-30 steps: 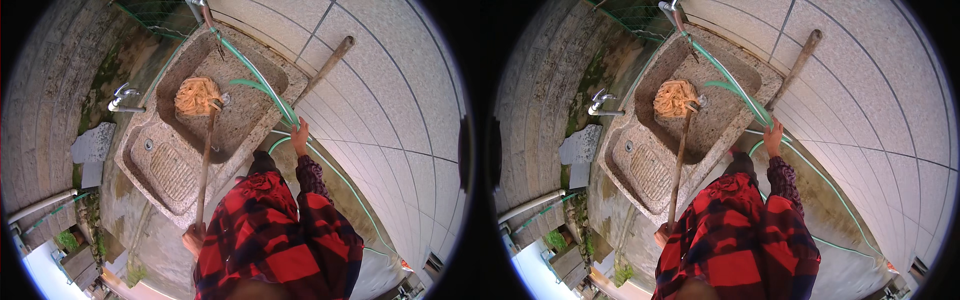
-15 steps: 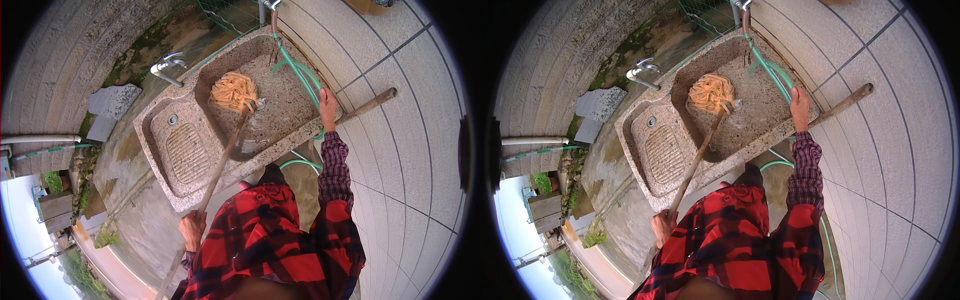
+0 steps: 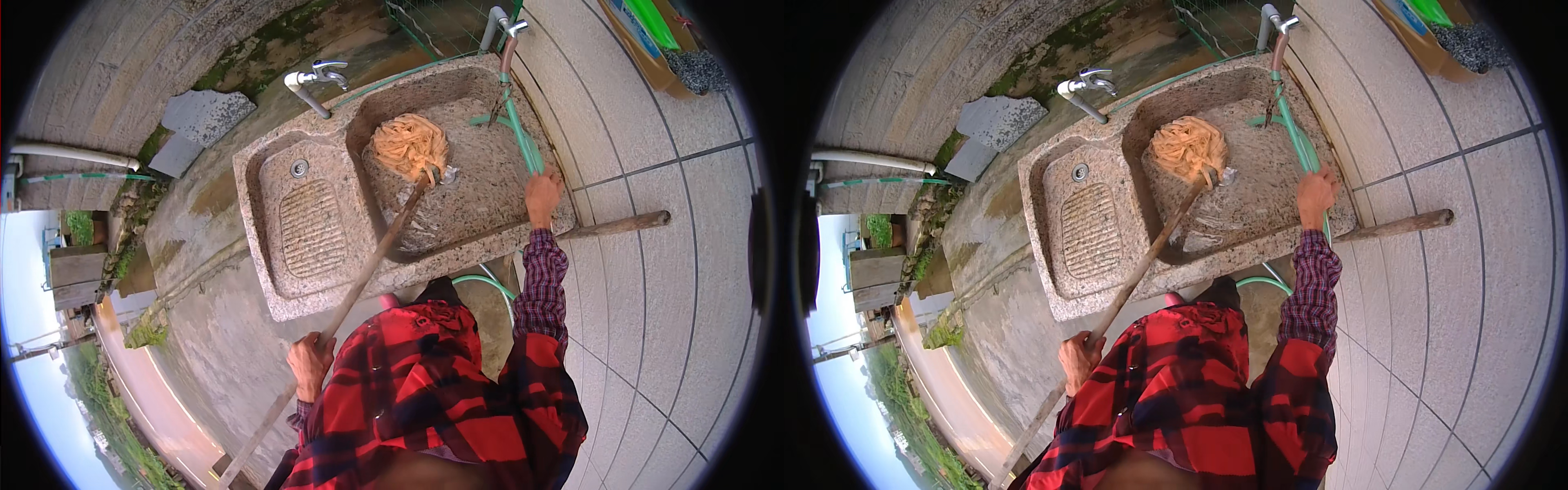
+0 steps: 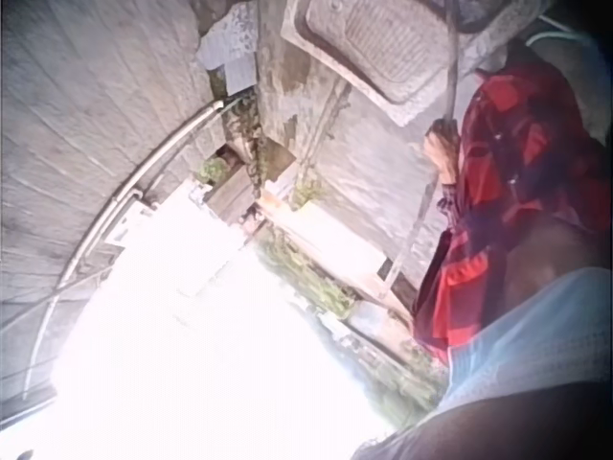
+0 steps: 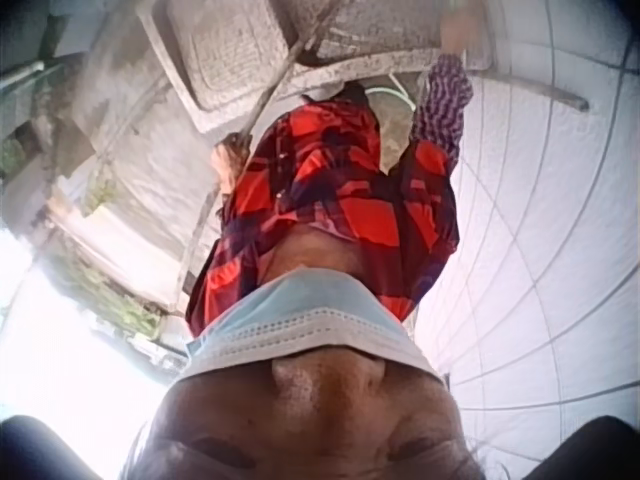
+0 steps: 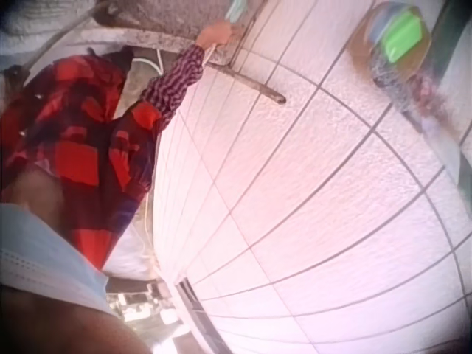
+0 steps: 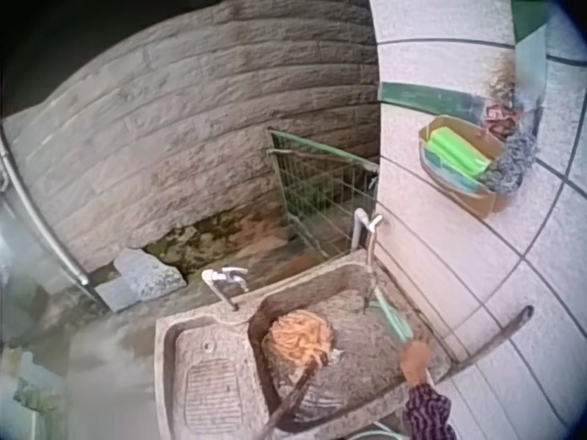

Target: The person is washing a mop in an outdoor stone sink using water from a hose.

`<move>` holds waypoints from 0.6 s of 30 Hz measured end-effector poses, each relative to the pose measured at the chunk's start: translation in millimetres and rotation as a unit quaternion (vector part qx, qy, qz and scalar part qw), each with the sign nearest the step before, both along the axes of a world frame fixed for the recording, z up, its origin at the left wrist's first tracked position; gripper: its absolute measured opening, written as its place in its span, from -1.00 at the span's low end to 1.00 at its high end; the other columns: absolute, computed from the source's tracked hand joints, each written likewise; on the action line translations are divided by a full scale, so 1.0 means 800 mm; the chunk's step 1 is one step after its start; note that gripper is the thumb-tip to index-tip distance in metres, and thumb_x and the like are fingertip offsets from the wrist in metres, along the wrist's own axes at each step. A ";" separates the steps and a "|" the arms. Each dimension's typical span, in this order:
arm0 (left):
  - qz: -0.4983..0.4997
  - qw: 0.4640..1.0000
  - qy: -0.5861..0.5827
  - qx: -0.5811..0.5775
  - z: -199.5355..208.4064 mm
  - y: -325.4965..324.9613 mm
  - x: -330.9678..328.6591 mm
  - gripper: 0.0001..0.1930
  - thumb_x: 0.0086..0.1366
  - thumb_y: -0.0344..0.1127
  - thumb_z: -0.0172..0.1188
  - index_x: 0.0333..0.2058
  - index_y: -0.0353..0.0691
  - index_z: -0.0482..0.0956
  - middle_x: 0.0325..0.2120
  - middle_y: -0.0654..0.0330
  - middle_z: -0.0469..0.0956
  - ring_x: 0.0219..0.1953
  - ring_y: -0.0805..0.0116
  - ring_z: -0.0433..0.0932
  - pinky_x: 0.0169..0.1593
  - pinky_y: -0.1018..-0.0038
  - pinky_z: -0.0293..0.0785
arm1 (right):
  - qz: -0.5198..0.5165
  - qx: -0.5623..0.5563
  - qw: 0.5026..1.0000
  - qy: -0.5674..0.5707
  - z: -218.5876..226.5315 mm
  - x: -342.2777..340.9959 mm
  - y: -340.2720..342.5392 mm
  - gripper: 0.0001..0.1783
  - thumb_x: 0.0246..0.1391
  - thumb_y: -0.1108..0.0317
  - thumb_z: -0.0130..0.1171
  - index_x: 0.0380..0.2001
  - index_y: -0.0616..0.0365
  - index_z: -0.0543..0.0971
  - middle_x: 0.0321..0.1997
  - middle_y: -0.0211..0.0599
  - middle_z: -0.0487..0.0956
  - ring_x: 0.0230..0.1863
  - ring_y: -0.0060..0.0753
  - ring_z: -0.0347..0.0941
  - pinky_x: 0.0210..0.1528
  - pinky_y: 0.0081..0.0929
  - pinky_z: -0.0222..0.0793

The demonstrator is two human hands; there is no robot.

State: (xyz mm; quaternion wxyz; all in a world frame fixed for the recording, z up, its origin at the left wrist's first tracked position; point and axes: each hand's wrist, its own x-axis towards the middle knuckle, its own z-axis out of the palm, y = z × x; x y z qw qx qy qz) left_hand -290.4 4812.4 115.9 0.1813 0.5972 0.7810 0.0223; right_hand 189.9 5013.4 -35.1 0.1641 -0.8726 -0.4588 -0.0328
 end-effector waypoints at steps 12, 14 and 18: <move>0.040 0.998 0.033 0.029 0.013 0.010 0.019 -0.74 -0.21 -0.24 0.30 -0.49 -0.22 0.56 -0.60 0.05 0.51 -0.51 0.04 0.50 -0.42 0.29 0.40 | 0.022 0.076 0.995 0.060 -0.010 -0.023 -0.034 -0.31 -0.02 0.33 0.02 0.17 0.15 0.00 0.04 0.04 0.15 0.05 0.07 0.08 0.01 0.42 -0.28; 0.031 0.998 0.040 0.034 0.016 0.014 0.018 -0.74 -0.22 -0.24 0.30 -0.50 -0.22 0.56 -0.60 0.05 0.51 -0.51 0.05 0.50 -0.42 0.30 0.40 | 0.012 0.102 0.993 0.055 0.009 -0.036 -0.036 -0.34 -0.02 0.33 0.02 0.15 0.17 0.05 0.04 0.04 0.17 0.06 0.06 0.09 0.03 0.32 -0.20; 0.034 0.997 0.050 0.047 0.019 0.018 0.015 -0.74 -0.23 -0.25 0.31 -0.49 -0.21 0.57 -0.59 0.06 0.52 -0.51 0.06 0.50 -0.42 0.30 0.40 | 0.106 0.183 0.965 0.159 0.031 -0.091 -0.033 -0.54 0.00 0.33 0.01 -0.01 0.27 0.29 -0.14 0.01 0.36 -0.02 0.01 0.25 0.00 -0.10 0.14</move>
